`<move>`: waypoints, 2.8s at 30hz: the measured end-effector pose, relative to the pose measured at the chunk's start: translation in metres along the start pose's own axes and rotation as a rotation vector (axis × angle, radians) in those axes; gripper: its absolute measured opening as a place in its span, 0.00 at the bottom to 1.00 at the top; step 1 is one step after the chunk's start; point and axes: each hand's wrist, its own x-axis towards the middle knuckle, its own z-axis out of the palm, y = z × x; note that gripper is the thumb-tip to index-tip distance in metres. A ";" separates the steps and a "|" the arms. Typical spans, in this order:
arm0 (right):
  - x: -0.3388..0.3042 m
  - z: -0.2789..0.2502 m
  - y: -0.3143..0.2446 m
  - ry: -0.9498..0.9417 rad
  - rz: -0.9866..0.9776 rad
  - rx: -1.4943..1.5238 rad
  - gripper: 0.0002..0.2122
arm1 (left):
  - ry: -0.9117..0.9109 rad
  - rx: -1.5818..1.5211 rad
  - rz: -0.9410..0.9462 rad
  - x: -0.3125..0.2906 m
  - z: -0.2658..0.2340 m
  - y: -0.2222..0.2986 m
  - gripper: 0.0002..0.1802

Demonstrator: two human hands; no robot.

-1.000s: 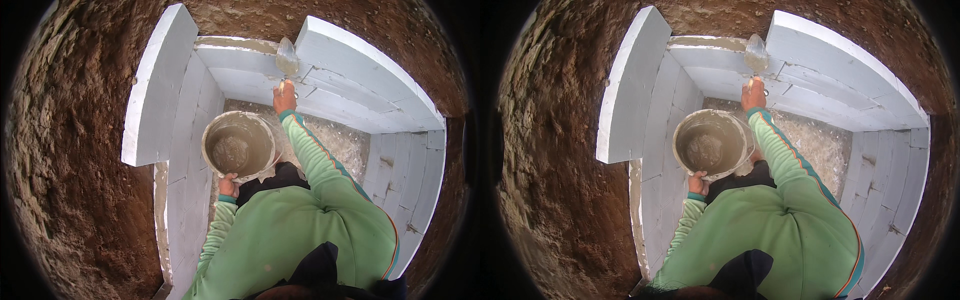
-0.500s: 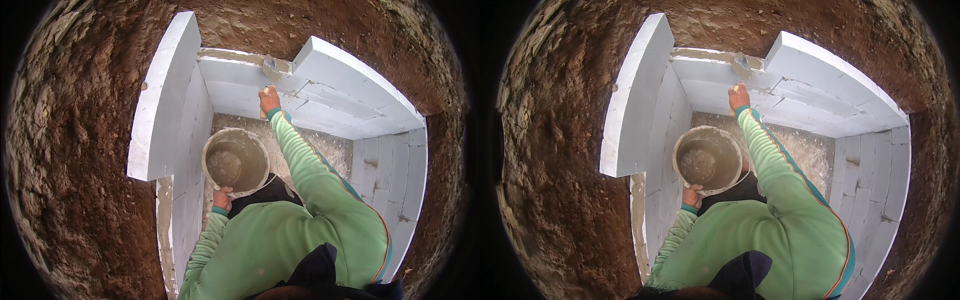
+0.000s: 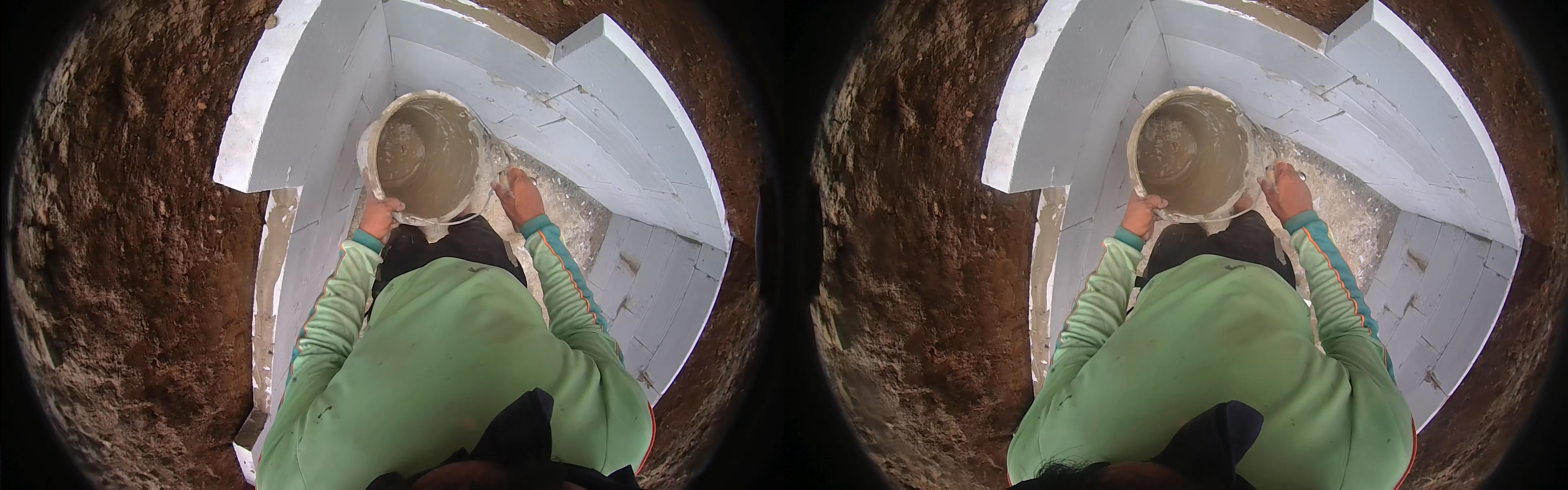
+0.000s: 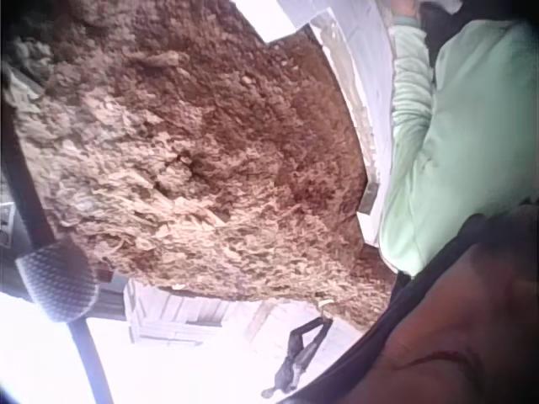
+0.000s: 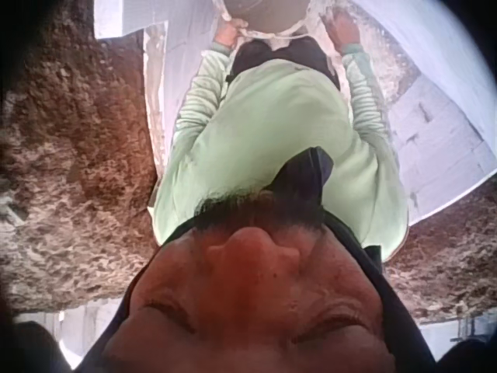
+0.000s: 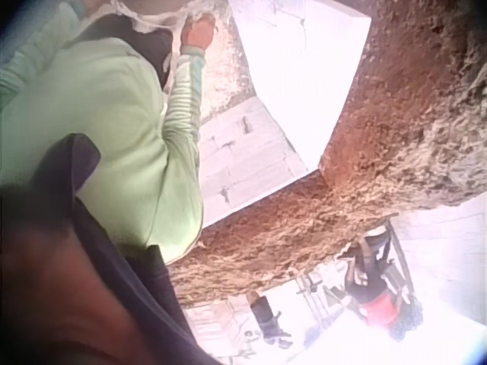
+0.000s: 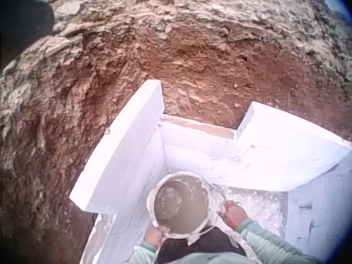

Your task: The person builds a small wall inside a pit by applying mortar to the top of existing blocks with a trowel, placing new blocks, tapping them into place with a hammer, and measuring the work with a tape measure.

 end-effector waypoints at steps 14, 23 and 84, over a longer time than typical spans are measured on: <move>0.056 -0.017 -0.004 0.058 -0.089 -0.285 0.14 | -0.123 0.366 0.289 0.020 0.104 0.035 0.49; 0.079 -0.032 -0.030 -0.518 -0.193 -0.099 0.18 | -0.263 0.479 0.398 0.021 0.144 0.024 0.64; 0.048 -0.060 -0.034 -0.789 0.086 0.899 0.08 | -0.002 0.274 0.330 0.020 0.115 -0.087 0.26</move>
